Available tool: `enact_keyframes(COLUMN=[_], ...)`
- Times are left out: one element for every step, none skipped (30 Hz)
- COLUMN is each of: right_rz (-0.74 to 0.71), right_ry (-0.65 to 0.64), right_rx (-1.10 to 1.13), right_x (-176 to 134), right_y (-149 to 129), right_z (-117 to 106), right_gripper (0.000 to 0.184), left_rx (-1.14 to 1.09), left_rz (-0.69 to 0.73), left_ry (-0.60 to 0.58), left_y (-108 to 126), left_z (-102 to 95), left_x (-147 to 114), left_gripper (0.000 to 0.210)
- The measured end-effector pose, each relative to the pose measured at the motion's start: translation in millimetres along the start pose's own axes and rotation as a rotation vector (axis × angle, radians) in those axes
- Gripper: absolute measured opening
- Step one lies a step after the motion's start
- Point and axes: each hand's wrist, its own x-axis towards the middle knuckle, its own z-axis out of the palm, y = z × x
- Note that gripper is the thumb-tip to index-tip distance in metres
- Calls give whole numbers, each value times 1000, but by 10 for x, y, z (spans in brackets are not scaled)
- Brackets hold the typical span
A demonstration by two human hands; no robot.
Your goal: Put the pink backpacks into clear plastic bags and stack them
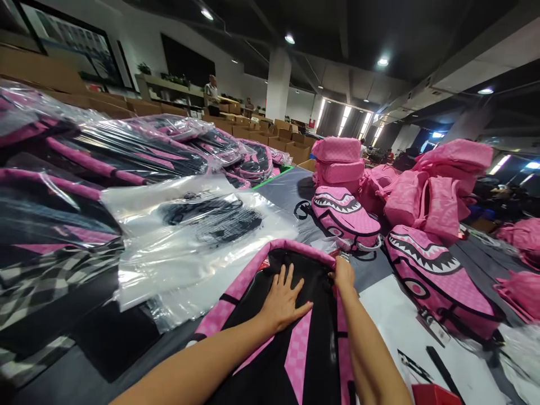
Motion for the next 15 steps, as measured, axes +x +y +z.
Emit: enact_keyframes(right_rz=[-9,-20,-43,-95,-187,-307,-439,-549,-618,-633,-609,-571,-536,-511,-500], right_ry=[12,18,29,50,81,115,143,148,133,95,55,26,19,34,64], right_rx=[-8,-15,-18,-11,9,37,69,93,105,102,90,80,80,94,121], right_x=[-121,-285,-490,-728,-987,-1250,-1503,-1728,-1914,-2055,-2150,-2203,-2224,-2220,-2201], right_y=[-19,-49,-94,-156,-237,-332,-435,-536,-627,-701,-753,-785,-802,-811,-818], right_z=[-44,-87,-121,-141,-142,-125,-91,-44,13,75,142,213,287,362,437], right_gripper=[51,54,55,53,51,50,50,48,47,47,47,48,49,50,51], left_rx=[5,10,12,5,-21,-62,-108,-150,-183,-203,-212,-216,-225,-236,-248], left_rz=[-2,-4,-7,-11,-19,-32,-51,-71,-89,-103,-110,-103,-83,-51,-12], left_ry=[12,26,37,45,54,62,67,68,64,54,36,10,-21,-57,-93], left_y=[4,9,14,21,29,36,41,40,31,11,-21,-63,-112,-163,-209], left_z=[-4,-4,-1,0,-3,-14,-34,-63,-100,-145,-196,-255,-321,-392,-466], left_x=[15,17,10,2,-3,0,12,31,52,64,58,21,-54,-170,-323], left_gripper=[80,82,82,81,78,74,68,61,55,51,50,50,50,48,45])
